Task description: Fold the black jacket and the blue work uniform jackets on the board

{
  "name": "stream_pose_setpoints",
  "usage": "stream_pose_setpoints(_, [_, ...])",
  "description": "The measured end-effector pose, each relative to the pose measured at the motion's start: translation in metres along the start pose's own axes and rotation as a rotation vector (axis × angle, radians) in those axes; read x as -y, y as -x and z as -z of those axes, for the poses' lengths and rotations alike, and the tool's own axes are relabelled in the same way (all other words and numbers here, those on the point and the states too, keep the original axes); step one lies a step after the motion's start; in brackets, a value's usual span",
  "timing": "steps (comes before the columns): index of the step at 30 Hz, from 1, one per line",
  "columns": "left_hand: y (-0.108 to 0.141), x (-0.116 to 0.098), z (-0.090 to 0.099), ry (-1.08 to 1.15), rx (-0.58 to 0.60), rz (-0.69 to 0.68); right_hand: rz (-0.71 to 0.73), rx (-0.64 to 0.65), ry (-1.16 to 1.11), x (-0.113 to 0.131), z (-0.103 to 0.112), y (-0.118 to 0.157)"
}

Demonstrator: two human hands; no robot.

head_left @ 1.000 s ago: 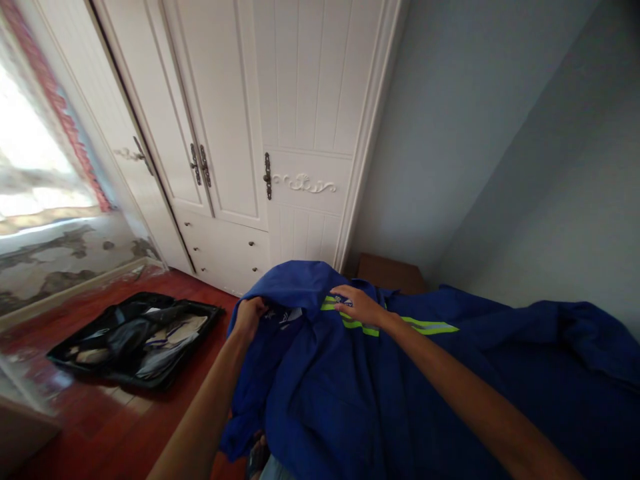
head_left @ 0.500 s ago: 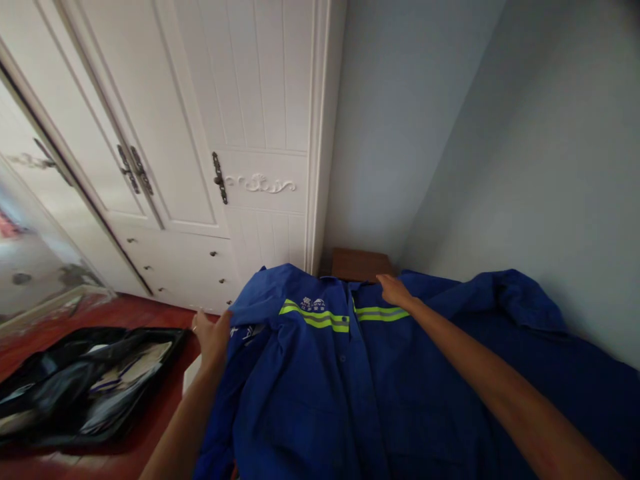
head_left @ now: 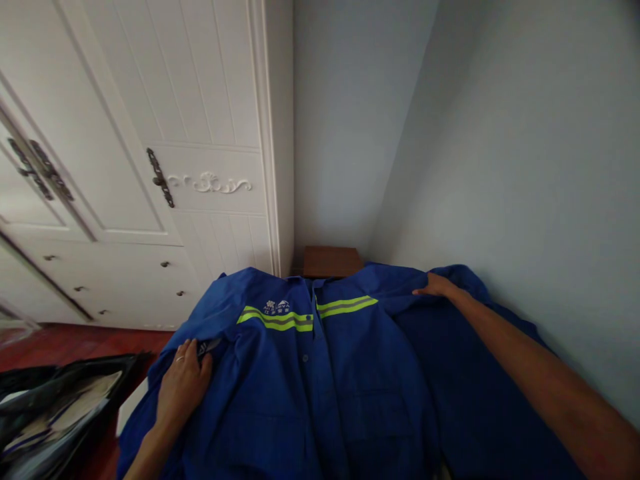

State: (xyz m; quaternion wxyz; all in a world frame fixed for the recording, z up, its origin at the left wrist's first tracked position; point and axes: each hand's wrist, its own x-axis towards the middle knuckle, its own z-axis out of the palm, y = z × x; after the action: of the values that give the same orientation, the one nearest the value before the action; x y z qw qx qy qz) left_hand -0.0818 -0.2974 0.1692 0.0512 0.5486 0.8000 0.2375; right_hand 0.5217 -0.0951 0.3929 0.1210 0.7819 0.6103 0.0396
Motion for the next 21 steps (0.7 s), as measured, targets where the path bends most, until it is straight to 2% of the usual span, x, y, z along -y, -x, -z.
stream_pose_setpoints(3, [0.003,-0.012,0.002,-0.121,0.036,0.029,0.067,0.016,-0.015,-0.009,-0.009,0.014])
stream_pose_setpoints(5, [0.005,-0.019,0.003,-0.159,0.059,0.052,0.076,-0.033,-0.03,-0.015,-0.002,0.019])
stream_pose_setpoints(8, [0.005,-0.024,0.006,-0.187,0.082,0.065,0.026,-0.235,-0.078,-0.039,0.029,0.015])
stream_pose_setpoints(11, [0.004,-0.025,0.007,-0.205,0.082,0.071,-0.111,-0.431,-0.11,-0.07,0.065,0.002])
stream_pose_setpoints(13, [0.004,-0.025,0.006,-0.203,0.079,0.073,-0.19,-0.443,-0.122,-0.082,0.079,-0.005])
stream_pose_setpoints(14, [0.004,-0.025,0.006,-0.198,0.076,0.075,-0.193,-0.392,-0.113,-0.082,0.081,-0.006])
stream_pose_setpoints(16, [0.003,-0.024,0.005,-0.178,0.063,0.076,-0.115,-0.257,-0.062,-0.071,0.076,-0.005])
stream_pose_setpoints(18, [0.003,-0.024,0.005,-0.14,0.047,0.076,0.049,-0.217,0.0,-0.045,0.061,0.005])
stream_pose_setpoints(21, [0.007,-0.028,0.012,-0.037,-0.041,0.05,0.336,-0.385,-0.008,0.015,0.03,0.035])
